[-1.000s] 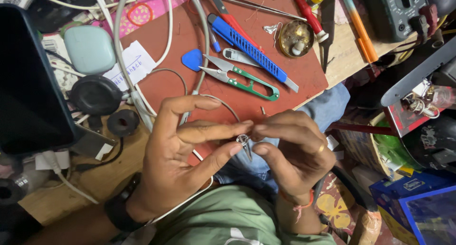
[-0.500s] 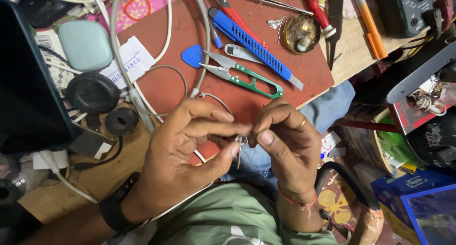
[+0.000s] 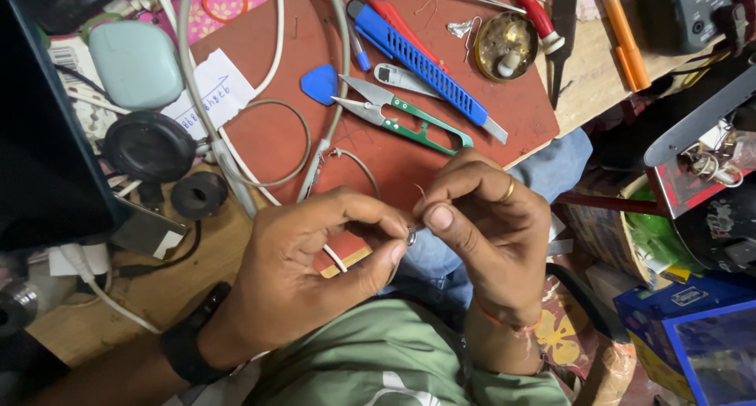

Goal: The person uses pliers to strip and adjust a small wire or connector, then handles a small cylindrical component and a soldering iron. The person reaches for a bottle and returns to the work, continuing to manipulate the small parts on a cluttered workbench.

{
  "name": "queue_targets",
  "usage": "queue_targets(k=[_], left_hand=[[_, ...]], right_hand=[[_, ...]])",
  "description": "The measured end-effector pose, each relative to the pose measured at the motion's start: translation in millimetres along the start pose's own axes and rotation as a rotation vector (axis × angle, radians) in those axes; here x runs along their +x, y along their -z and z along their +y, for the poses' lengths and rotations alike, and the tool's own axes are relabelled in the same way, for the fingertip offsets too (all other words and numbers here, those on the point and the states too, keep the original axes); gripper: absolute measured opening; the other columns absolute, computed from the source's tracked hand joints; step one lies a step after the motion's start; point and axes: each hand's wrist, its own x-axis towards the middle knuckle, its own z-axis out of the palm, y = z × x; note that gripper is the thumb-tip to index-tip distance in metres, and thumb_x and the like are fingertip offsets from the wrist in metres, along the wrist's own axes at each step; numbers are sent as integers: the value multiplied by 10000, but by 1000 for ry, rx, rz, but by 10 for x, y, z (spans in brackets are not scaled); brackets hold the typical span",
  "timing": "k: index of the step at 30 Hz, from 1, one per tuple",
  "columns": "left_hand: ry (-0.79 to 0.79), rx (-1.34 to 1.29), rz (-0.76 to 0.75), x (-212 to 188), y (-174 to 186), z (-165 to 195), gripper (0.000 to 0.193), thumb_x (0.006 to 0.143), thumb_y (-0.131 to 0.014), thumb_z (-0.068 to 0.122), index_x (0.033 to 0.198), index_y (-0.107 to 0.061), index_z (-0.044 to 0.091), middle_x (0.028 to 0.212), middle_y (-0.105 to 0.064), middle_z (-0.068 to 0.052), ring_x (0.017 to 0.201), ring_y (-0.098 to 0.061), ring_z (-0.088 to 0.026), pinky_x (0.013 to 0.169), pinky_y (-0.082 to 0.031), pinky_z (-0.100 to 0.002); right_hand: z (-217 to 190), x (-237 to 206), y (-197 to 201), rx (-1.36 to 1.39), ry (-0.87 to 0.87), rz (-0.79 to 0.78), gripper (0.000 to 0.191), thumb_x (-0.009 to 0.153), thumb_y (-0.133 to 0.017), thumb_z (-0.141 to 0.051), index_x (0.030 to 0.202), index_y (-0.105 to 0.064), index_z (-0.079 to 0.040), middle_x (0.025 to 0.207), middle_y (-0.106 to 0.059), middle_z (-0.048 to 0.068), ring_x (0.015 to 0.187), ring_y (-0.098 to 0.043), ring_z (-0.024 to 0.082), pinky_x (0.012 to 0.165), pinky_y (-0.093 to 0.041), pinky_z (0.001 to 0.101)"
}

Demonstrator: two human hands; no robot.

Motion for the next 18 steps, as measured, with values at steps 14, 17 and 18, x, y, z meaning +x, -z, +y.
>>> queue_targets(k=[14,17,18], left_hand=[[-3,-50,-21,3,1,-13,183,953,-691,-72,1125,-662,-14,1149,-728,-90,1047,-706,-120,961,-593,-258],[-30,31,23,9,-21,10,180,933,-720,-53,1097,-665,-3,1115,-755,-88,1058,-731,-126,945,-605,-260],[-53,77,19,10,-12,24,179,930,-724,-48,1094,-671,2,1124,-763,-88,1061,-741,-124,944,-609,-258]], right_hand=[[118,-88,-52,109,-29,71,82,1019,-672,-11,1069,-652,51,953,-616,83,852,-572,124,751,-491,246],[86,-129,-92,14,30,124,73,1014,-685,13,1047,-634,53,973,-630,104,871,-594,134,779,-512,245],[80,-145,-110,-4,44,159,90,1006,-693,19,1052,-622,49,981,-633,109,876,-605,139,792,-521,249]])
